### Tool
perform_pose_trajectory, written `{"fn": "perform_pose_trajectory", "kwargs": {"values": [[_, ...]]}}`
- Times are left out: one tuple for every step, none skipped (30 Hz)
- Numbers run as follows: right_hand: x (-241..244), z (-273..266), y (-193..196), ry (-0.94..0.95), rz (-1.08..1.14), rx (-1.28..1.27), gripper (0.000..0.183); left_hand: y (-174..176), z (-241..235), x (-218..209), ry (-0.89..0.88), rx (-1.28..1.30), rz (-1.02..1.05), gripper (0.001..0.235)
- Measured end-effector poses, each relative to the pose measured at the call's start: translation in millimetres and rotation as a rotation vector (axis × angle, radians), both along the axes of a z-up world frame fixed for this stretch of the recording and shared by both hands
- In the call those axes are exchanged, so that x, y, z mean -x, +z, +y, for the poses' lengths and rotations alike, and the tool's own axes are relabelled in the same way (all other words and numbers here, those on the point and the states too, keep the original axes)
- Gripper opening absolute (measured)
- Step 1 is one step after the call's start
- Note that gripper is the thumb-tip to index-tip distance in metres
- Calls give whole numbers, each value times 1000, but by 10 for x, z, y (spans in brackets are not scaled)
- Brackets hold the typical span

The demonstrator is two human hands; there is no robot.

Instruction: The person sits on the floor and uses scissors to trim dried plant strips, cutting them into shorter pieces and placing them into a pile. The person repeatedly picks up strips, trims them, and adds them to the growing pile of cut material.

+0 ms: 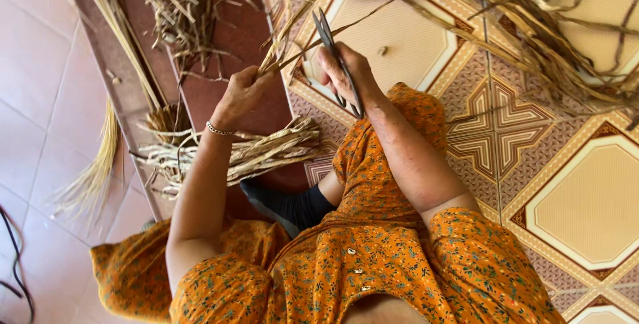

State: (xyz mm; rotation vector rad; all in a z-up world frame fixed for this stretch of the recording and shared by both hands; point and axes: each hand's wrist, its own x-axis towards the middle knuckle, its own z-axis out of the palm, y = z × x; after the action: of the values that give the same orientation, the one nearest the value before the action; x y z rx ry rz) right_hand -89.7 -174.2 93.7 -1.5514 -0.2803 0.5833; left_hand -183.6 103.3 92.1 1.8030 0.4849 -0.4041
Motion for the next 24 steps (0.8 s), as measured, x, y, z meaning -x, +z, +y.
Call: {"fn": "perform_pose_trajectory", "kwargs": {"values": [[58, 60, 6, 42, 83, 46, 52, 109, 47, 83, 67, -14, 132, 31], [124, 133, 8, 87, 165, 92, 54, 220, 67, 174, 58, 14, 93, 34], [199, 212, 5, 71, 163, 39, 55, 334, 78, 259, 50, 41, 53, 37], [267, 284, -6, 50, 159, -11, 57, 436, 73, 317, 35, 70, 11, 40], [325, 351, -26, 30, 157, -61, 59, 515, 26, 383, 79, 98, 84, 39], [383, 416, -53, -7, 177, -84, 57, 562, -62, 433, 115, 129, 158, 38], [447, 498, -87, -44, 196, -106, 57, 596, -148, 484, 151, 160, 232, 39], [509, 561, -124, -87, 217, -128, 56, 613, -226, 525, 126, 149, 251, 39], [558, 610, -158, -129, 164, -110, 53, 617, -295, 569, 101, 138, 271, 40], [595, 662, -182, -172, 110, -94, 50, 617, -339, 614, 74, 126, 289, 41], [610, 693, -196, -215, 56, -78, 47, 610, -369, 657, 21, 86, 251, 39], [603, 715, -198, -268, 51, -100, 45, 601, -381, 699, -33, 45, 213, 38], [584, 726, -187, -322, 45, -123, 43, 590, -388, 750, -86, 3, 174, 36], [548, 714, -167, -381, 37, -144, 43, 578, -383, 792, -118, -29, 125, 35], [502, 687, -137, -400, 64, -197, 41, 575, -355, 846, -150, -60, 75, 34], [448, 645, -103, -420, 92, -249, 40, 575, -320, 898, -183, -91, 26, 33], [393, 600, -66, -441, 119, -302, 38, 579, -271, 946, -225, -114, 41, 33], [350, 568, -29, -489, 150, -271, 38, 603, -194, 1010, -264, -141, 57, 32], [301, 528, 4, -538, 182, -240, 38, 627, -111, 1064, -304, -168, 74, 32], [257, 500, 29, -584, 216, -209, 37, 662, -10, 1119, -310, -212, 136, 31], [212, 476, 45, -601, 248, -215, 39, 709, 107, 1172, -316, -257, 197, 30], [177, 453, 51, -617, 282, -221, 40, 761, 215, 1230, -321, -302, 260, 30], [146, 428, 50, -633, 316, -226, 41, 813, 311, 1282, -295, -288, 212, 29], [105, 413, 44, -634, 315, -278, 42, 869, 409, 1322, -267, -276, 162, 28]]}}
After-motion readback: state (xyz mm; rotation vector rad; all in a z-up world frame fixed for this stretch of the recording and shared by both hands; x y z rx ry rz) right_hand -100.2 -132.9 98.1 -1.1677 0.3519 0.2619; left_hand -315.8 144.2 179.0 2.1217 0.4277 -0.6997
